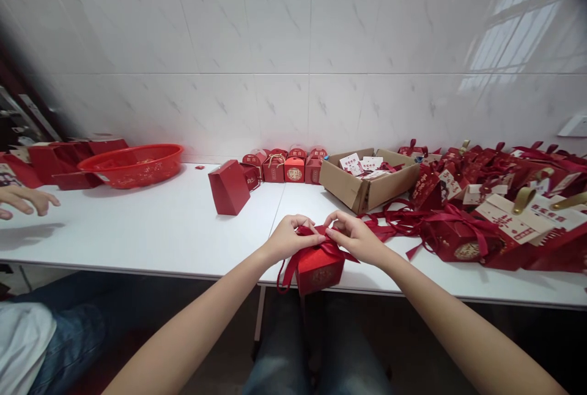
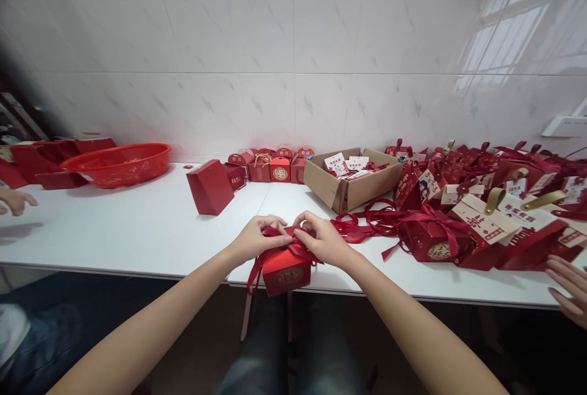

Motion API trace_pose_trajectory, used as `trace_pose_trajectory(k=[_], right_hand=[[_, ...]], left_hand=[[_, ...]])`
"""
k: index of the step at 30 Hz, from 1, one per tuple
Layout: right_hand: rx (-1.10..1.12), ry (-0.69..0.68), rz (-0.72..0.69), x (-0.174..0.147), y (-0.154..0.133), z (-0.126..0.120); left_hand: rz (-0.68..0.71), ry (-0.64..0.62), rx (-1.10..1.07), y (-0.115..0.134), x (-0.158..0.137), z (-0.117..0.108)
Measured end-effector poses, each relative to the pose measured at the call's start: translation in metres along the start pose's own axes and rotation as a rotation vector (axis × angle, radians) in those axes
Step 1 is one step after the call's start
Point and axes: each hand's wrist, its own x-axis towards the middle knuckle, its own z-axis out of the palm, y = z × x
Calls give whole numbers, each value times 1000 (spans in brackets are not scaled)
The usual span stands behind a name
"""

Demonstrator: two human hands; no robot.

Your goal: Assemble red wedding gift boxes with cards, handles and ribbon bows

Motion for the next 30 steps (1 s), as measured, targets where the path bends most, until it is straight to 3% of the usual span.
trace_pose_trajectory(k=[11, 18, 23, 30], right_hand=[[32, 77, -9, -4, 8, -1], [16, 33, -7, -5, 11, -5], [32, -68, 0, -2, 10, -17], [-214, -139, -134, -1, -6, -32]], left_hand=[[-2, -7, -2, -4, -1, 1], [19, -31, 22, -6, -1, -1], [-21, -29, 36, -9, -1, -2], [54, -35, 48, -14, 2, -2]])
